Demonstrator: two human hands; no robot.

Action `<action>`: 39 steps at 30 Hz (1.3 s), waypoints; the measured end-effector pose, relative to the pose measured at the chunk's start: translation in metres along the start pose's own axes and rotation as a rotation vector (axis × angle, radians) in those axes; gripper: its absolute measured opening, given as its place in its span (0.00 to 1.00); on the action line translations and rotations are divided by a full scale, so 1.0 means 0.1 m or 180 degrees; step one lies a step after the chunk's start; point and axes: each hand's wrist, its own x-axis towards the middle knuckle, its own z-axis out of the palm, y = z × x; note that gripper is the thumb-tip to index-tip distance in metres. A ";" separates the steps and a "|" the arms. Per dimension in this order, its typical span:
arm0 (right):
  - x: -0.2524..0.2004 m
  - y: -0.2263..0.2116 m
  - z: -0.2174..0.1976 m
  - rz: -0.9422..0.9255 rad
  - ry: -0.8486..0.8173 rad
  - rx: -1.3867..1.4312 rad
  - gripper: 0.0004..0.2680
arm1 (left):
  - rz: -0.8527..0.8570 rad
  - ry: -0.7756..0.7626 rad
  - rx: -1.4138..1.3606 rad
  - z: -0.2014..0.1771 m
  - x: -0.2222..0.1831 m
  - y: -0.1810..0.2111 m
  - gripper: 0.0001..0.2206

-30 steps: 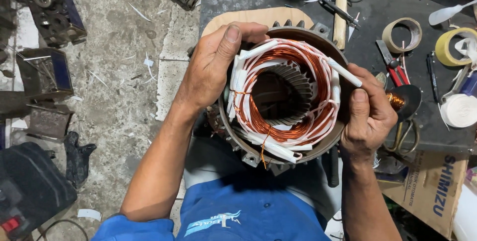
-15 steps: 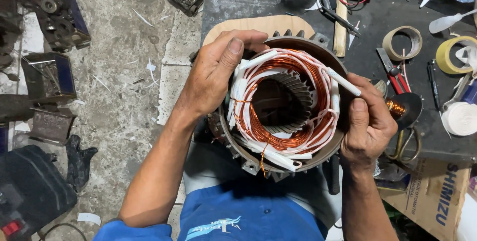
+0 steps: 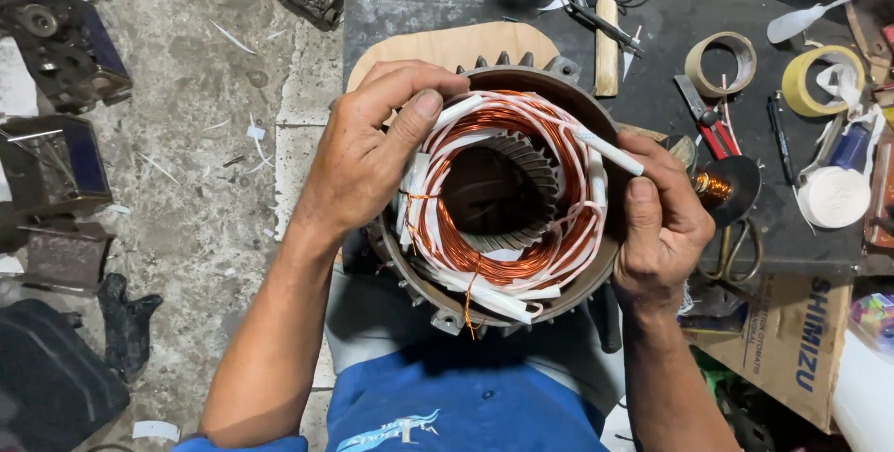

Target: Adjusting terminal connections and winding copper coils into an electric motor stator using pliers and a hammer.

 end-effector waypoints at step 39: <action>0.43 -1.00 0.23 -0.1132 -0.1828 -0.1414 0.09 | 0.0683 -0.0388 -0.0275 -0.30 0.04 -0.24 0.16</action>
